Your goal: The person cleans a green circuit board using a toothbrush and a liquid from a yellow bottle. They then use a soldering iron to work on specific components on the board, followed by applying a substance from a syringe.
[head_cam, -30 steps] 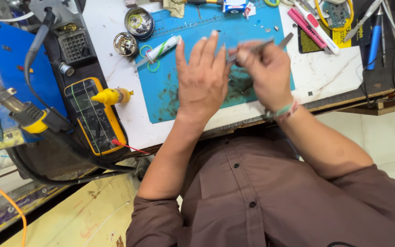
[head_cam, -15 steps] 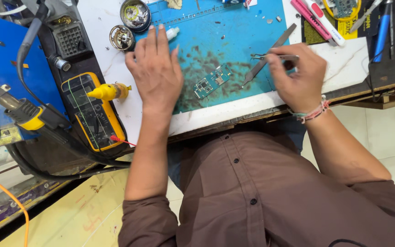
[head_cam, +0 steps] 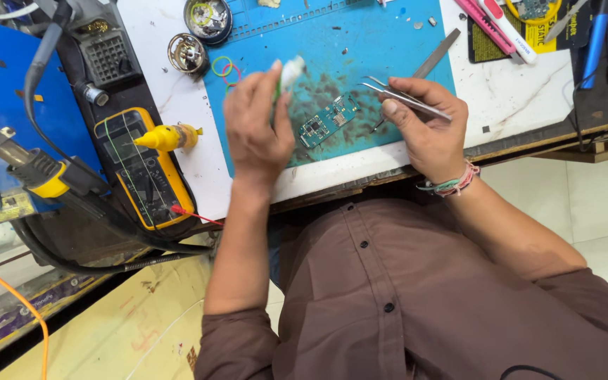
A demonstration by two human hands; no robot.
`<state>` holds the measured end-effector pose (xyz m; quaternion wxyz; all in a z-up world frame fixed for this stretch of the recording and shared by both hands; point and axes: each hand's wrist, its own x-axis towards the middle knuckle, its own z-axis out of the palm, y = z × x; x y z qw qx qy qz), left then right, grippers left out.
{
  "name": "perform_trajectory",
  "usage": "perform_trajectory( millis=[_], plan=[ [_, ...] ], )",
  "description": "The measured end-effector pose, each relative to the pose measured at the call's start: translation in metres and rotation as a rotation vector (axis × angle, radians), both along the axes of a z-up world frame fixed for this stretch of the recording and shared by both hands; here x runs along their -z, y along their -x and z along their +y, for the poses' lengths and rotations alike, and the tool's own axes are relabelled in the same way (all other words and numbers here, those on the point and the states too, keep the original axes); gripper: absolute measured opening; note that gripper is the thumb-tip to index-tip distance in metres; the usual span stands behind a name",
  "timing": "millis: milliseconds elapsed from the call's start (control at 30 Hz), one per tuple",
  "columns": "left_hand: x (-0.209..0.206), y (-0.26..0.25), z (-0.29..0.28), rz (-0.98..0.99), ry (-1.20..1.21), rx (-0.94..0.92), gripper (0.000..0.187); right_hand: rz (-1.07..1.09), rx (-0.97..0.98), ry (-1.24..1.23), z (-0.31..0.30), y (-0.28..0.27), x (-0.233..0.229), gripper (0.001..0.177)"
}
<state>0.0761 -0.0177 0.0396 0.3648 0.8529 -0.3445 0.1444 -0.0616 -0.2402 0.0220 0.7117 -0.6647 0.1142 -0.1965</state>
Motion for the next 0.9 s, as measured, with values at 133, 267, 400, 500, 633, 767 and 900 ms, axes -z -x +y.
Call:
perform_trajectory(
  millis=[133,267,400,500,633,767,900],
  plan=[
    [0.007,0.019,-0.001,0.012,0.101,0.066,0.038,-0.017,-0.011,-0.083,0.006,-0.004,0.003,0.021],
    [0.011,0.022,0.001,0.033,0.085,0.117,0.037,-0.087,-0.020,-0.112,0.011,-0.011,-0.007,0.020],
    [0.012,0.023,0.000,0.018,0.098,0.134,0.035,-0.088,0.002,-0.139,0.017,-0.016,-0.015,0.024],
    [0.013,0.023,0.000,0.013,0.104,0.126,0.034,-0.063,0.011,-0.172,0.018,-0.015,-0.014,0.021],
    [0.012,0.022,0.000,-0.001,0.102,0.122,0.034,-0.044,0.034,-0.172,0.018,-0.015,-0.009,0.020],
    [0.012,0.022,-0.001,-0.008,0.095,0.124,0.034,-0.017,0.035,-0.177,0.017,-0.014,-0.006,0.020],
    [0.011,0.021,-0.002,-0.018,0.095,0.124,0.034,-0.058,0.040,-0.226,0.018,-0.018,-0.005,0.019]
  ],
)
